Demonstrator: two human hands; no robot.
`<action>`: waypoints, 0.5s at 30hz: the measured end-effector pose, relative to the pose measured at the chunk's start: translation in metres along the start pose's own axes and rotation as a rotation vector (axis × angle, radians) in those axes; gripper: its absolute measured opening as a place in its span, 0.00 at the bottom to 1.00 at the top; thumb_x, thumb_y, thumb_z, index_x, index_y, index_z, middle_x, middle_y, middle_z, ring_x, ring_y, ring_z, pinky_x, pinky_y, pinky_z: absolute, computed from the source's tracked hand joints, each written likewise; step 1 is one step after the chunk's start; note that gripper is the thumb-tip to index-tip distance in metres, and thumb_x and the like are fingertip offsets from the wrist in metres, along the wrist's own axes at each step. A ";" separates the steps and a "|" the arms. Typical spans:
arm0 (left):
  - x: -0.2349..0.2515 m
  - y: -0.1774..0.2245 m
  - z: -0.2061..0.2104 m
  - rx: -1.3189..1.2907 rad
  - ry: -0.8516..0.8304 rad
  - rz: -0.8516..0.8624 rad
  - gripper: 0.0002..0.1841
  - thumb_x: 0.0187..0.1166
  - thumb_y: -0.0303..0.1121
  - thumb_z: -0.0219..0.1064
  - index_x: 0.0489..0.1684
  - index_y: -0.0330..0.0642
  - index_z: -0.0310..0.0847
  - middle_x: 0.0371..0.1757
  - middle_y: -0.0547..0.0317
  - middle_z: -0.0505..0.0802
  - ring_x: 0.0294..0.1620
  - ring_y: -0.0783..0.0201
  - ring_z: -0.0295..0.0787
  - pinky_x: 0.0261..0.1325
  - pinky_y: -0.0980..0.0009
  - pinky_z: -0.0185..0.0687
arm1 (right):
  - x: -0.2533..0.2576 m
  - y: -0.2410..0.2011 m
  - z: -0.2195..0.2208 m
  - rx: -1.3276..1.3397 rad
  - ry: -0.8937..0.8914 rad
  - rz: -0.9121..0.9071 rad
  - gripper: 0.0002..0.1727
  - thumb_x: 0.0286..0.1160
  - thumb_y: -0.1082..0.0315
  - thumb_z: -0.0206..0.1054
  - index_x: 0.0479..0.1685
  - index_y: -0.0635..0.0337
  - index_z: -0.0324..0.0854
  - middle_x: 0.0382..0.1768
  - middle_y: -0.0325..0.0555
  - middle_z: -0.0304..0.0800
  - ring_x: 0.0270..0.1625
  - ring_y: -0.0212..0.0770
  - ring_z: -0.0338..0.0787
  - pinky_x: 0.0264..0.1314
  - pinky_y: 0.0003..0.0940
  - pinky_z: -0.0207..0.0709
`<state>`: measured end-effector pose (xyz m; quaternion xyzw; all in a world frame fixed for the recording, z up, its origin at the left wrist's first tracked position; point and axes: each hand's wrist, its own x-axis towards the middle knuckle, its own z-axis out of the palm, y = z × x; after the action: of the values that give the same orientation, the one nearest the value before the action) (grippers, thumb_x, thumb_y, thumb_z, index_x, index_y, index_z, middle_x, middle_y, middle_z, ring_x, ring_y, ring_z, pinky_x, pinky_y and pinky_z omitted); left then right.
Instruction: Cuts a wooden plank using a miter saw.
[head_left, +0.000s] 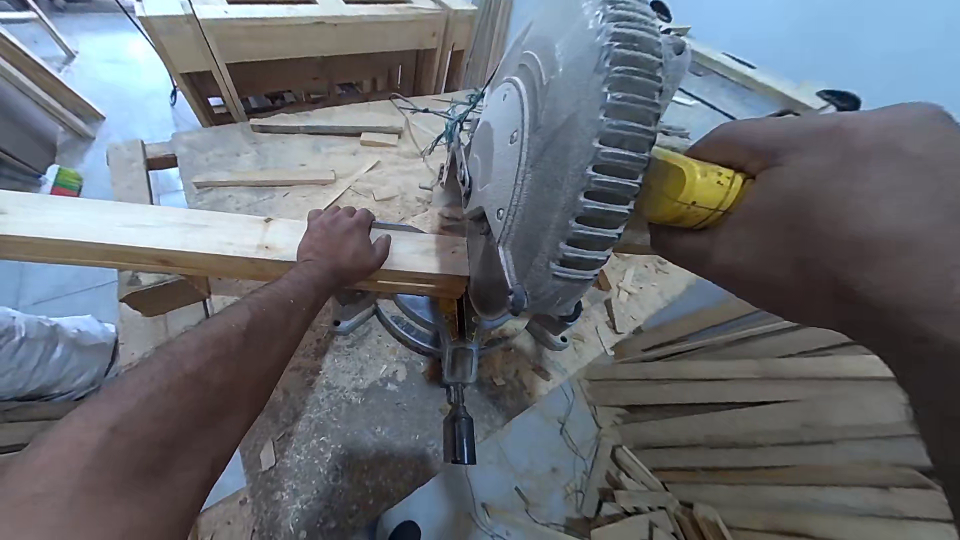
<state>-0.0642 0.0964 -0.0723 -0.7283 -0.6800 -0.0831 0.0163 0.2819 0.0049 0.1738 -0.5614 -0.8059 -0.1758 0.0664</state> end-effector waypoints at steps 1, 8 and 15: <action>0.000 0.000 0.000 0.002 -0.001 -0.002 0.33 0.78 0.65 0.45 0.61 0.51 0.86 0.57 0.52 0.93 0.64 0.49 0.88 0.67 0.44 0.75 | -0.001 0.000 0.002 -0.001 0.009 0.000 0.19 0.53 0.41 0.70 0.30 0.45 0.80 0.20 0.47 0.80 0.25 0.58 0.84 0.18 0.61 0.64; 0.000 0.002 -0.003 -0.006 -0.004 -0.004 0.32 0.77 0.65 0.46 0.56 0.51 0.86 0.54 0.53 0.93 0.61 0.49 0.88 0.65 0.44 0.75 | -0.017 0.024 0.033 0.043 0.067 -0.005 0.23 0.61 0.35 0.67 0.37 0.43 0.83 0.20 0.44 0.82 0.21 0.52 0.83 0.17 0.58 0.67; -0.001 0.005 -0.005 -0.004 -0.010 -0.022 0.32 0.76 0.64 0.47 0.56 0.51 0.86 0.53 0.53 0.93 0.61 0.50 0.88 0.66 0.44 0.74 | -0.023 0.012 0.038 0.095 0.026 0.049 0.21 0.57 0.40 0.69 0.35 0.46 0.80 0.23 0.45 0.81 0.23 0.52 0.83 0.17 0.58 0.68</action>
<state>-0.0600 0.0947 -0.0672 -0.7214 -0.6877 -0.0811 0.0103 0.3051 0.0024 0.1339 -0.5748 -0.7985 -0.1431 0.1076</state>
